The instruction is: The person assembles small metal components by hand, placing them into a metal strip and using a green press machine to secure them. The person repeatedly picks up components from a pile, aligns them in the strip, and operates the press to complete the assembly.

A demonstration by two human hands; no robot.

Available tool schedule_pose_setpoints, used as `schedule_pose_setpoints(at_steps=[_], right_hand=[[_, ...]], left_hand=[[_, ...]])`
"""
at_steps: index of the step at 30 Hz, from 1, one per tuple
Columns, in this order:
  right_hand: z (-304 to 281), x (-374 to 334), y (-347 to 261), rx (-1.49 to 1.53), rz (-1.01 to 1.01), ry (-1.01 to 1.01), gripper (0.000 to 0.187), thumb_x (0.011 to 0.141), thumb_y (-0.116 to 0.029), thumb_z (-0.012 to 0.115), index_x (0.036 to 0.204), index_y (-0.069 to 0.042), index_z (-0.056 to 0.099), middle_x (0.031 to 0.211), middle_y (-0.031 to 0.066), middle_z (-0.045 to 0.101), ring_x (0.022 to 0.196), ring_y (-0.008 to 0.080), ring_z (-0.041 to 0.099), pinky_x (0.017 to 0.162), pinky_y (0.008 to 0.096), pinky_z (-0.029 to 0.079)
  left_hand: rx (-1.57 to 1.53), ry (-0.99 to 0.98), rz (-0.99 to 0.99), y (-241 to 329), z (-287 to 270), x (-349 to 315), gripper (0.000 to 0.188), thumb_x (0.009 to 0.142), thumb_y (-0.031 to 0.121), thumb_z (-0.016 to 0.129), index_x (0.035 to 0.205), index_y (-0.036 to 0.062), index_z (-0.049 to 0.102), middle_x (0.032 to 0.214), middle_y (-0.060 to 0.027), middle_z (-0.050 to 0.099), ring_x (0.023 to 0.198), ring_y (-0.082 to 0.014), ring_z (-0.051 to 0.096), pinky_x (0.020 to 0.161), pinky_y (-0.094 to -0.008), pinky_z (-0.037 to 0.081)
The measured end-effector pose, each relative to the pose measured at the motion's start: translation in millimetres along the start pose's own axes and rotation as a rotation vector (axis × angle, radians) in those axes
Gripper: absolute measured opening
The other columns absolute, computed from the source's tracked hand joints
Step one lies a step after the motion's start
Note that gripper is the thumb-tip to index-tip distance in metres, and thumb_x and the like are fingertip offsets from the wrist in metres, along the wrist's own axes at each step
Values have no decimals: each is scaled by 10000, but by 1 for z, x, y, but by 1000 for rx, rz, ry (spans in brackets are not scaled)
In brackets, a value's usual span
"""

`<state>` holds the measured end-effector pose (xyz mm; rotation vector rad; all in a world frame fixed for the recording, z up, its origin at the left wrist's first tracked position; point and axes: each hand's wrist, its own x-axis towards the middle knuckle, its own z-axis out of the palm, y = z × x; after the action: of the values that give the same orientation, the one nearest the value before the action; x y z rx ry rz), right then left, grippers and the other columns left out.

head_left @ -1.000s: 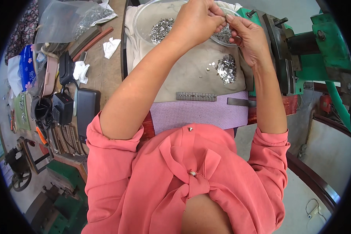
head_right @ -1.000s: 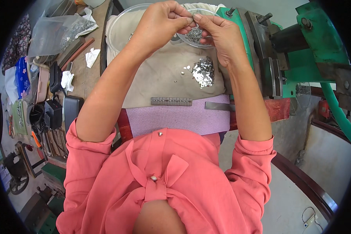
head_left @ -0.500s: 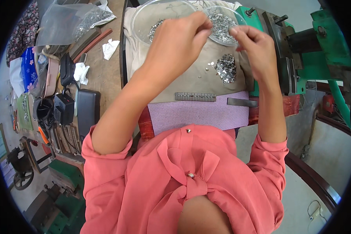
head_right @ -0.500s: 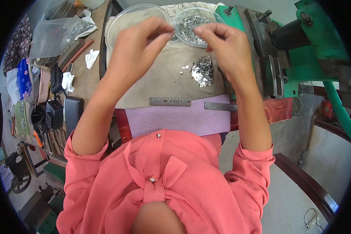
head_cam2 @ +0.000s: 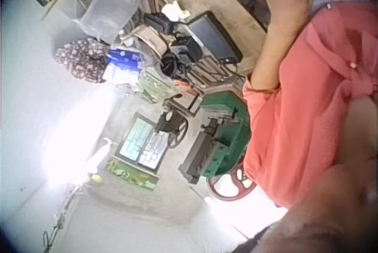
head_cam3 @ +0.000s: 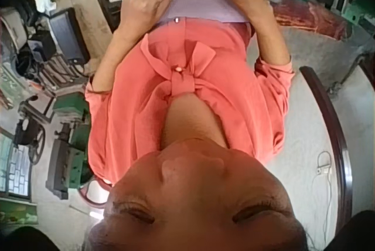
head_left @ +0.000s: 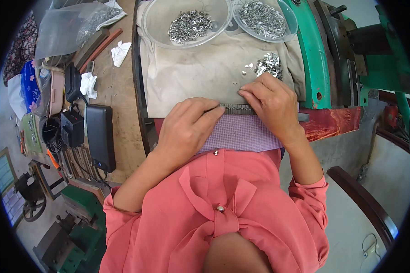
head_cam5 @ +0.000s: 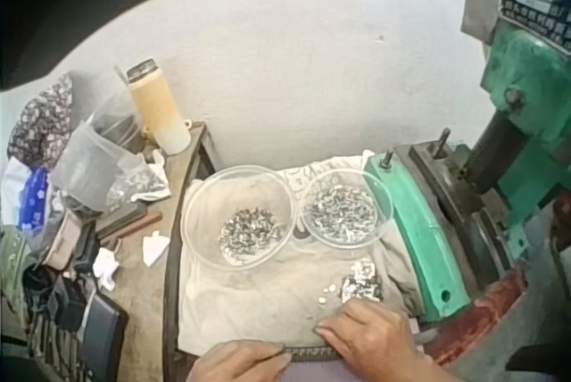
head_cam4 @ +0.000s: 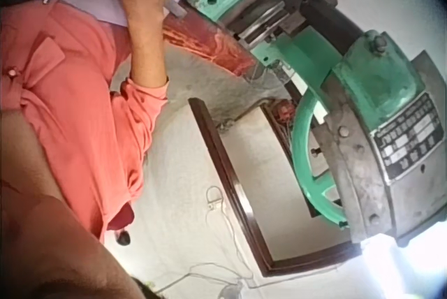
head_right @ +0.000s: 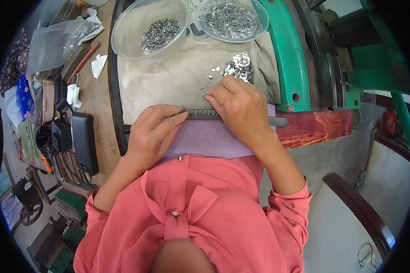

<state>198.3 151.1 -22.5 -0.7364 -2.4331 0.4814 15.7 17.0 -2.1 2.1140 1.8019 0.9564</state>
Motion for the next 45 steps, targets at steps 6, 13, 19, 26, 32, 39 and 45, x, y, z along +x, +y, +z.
schedule_pose_setpoints(at_steps=[6, 13, 19, 26, 32, 39, 45], right_hand=[[-1, 0, 2, 1, 13, 5, 133, 750, -157, 801, 772, -91, 688, 756, 38, 577, 701, 247, 624, 622, 382, 497], [-4, 1, 2, 91, 61, 13, 122, 782, -175, 785, 787, -81, 706, 756, 51, 592, 713, 266, 622, 633, 395, 489], [-10, 2, 5, 170, 130, 50, 112, 799, -159, 780, 800, -64, 719, 743, 63, 596, 711, 273, 617, 639, 393, 477], [-9, 0, 8, 187, 132, 62, 102, 792, -147, 780, 799, -65, 720, 750, 67, 586, 728, 275, 600, 657, 396, 470], [-5, -4, 12, 115, 76, 37, 108, 771, -148, 782, 781, -69, 709, 787, 56, 579, 784, 269, 581, 712, 397, 465], [-5, -3, 13, 122, 71, 45, 108, 762, -148, 786, 794, -70, 718, 815, 47, 580, 811, 263, 569, 728, 387, 459], [-4, -5, 13, 98, 46, 62, 102, 754, -136, 787, 793, -78, 713, 818, 38, 570, 817, 254, 567, 729, 381, 455]], left_hand=[[93, -9, 40, -4, 11, 6, 265, 723, -14, 758, 975, 46, 702, 985, -61, 707, 878, -246, 680, 751, -346, 552], [163, -32, 63, -3, 13, 11, 201, 726, 14, 757, 901, 65, 671, 960, -32, 700, 857, -222, 670, 725, -341, 514], [84, -8, 31, 2, 16, 13, 214, 744, 35, 774, 923, 63, 660, 950, -28, 694, 876, -230, 661, 732, -340, 497], [-94, -43, -107, 2, 29, 23, 195, 745, 30, 778, 905, 56, 669, 934, -38, 687, 888, -254, 622, 776, -358, 488], [-116, -54, -118, 1, 31, 26, 172, 749, 30, 774, 885, 58, 673, 927, -41, 681, 887, -258, 604, 774, -360, 483], [-35, -101, 39, 8, 31, 24, 282, 741, 71, 782, 1010, 129, 720, 989, -30, 668, 904, -235, 615, 779, -355, 477], [42, -94, 143, 0, 33, 20, 352, 740, 71, 773, 1076, 171, 738, 1036, -24, 661, 949, -219, 631, 799, -352, 484]])
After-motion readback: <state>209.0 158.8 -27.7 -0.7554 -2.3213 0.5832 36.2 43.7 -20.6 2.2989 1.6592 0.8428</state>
